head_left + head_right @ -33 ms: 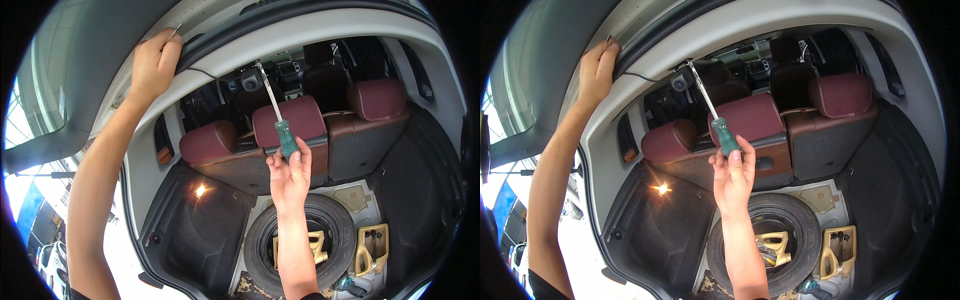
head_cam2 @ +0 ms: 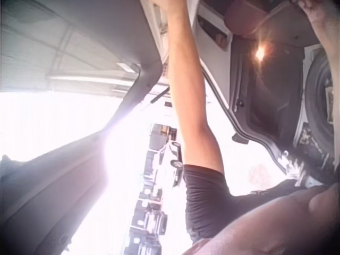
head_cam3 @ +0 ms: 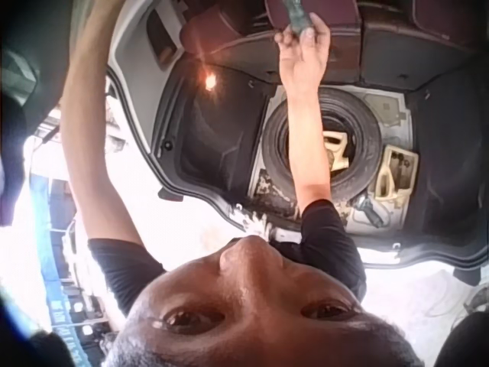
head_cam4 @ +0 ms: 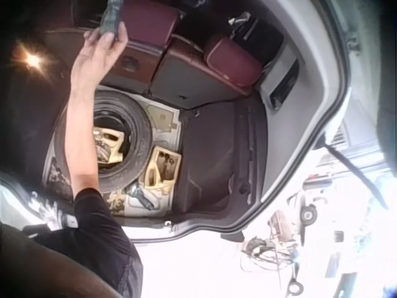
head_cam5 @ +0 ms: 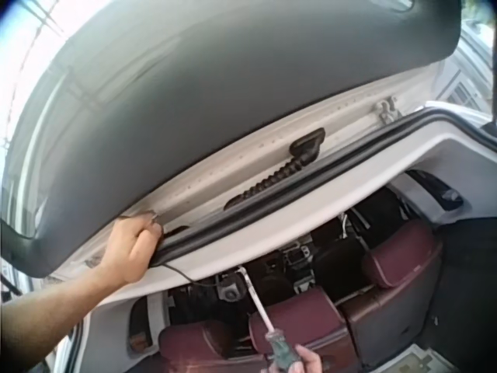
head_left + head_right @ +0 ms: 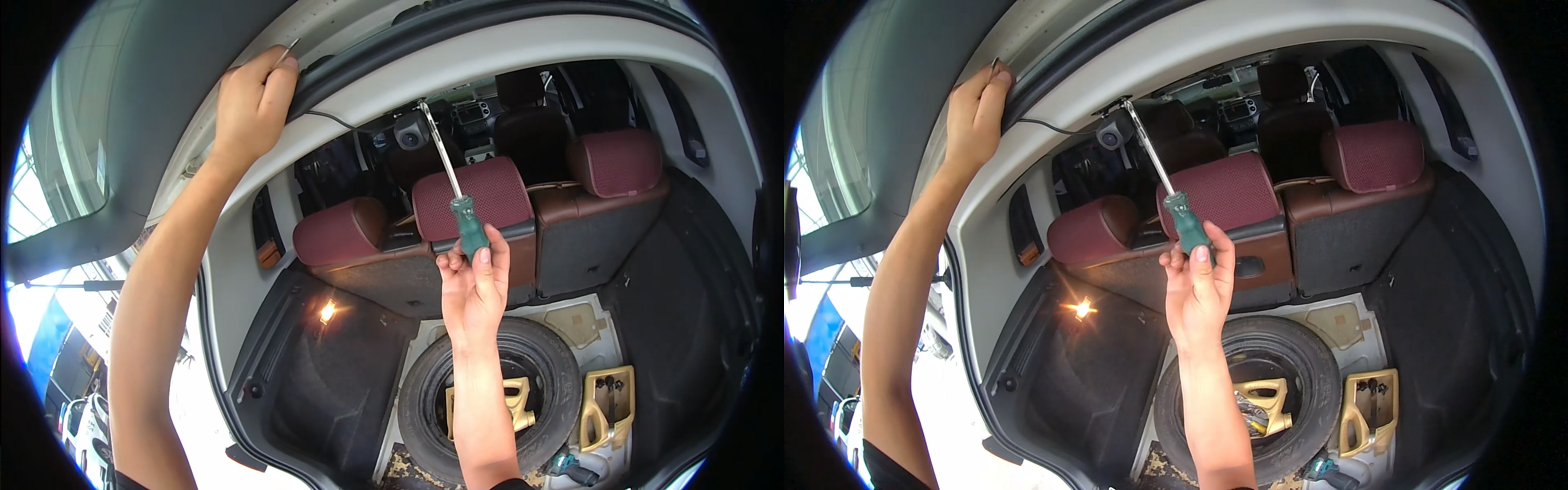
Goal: The person uses a screwdriver to remove screws from the upper trim of a car trunk. They then detach and remove a long interior trim piece, exposing wiring. The person places the removed trim piece into the trunk area.
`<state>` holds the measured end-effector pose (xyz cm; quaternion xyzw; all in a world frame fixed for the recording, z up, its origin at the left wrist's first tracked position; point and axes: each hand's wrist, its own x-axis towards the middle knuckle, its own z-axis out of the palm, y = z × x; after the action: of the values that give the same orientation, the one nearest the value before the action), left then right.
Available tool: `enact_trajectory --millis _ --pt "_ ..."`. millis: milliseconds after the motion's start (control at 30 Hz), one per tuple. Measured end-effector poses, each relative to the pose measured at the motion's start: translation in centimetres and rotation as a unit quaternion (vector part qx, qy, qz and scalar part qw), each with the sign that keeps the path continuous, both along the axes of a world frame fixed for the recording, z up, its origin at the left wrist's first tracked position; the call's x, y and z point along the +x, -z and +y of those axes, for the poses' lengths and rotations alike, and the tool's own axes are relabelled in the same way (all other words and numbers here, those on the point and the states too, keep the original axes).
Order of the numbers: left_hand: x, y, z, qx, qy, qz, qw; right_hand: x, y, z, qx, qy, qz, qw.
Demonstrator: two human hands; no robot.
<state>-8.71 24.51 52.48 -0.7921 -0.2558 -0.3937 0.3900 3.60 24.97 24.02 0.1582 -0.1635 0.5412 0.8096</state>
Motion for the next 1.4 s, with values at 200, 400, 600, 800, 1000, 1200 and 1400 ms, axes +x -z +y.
enact_trajectory --millis 200,400,600,800,1000,1200,1400 --pt "0.7 -0.3 -0.1 0.010 0.009 0.003 1.000 2.3 3.5 2.8 0.288 -0.258 0.023 0.922" --pt "-0.4 0.1 0.1 0.003 -0.002 -0.002 1.000 0.2 -0.9 -1.0 -0.023 -0.079 0.054 0.995" --pt "-0.1 0.0 -0.3 -0.024 -0.031 -0.009 0.999 0.5 0.8 -0.4 0.065 -0.028 0.014 0.997" --pt "0.3 0.0 -0.3 -0.002 -0.012 -0.011 1.000 1.0 1.3 -0.3 0.083 -0.132 0.010 0.988" --pt "-0.2 0.1 -0.1 0.001 -0.023 -0.012 1.000 -0.7 -1.2 -1.2 -0.075 0.011 0.075 0.994" --pt "0.8 -0.2 -0.4 0.005 -0.015 -0.005 1.000 0.8 2.8 1.8 0.169 -0.136 0.014 0.976" --pt "0.1 -0.1 -0.2 0.005 -0.018 -0.008 1.000 0.9 0.7 -0.6 0.101 -0.141 0.034 0.984"
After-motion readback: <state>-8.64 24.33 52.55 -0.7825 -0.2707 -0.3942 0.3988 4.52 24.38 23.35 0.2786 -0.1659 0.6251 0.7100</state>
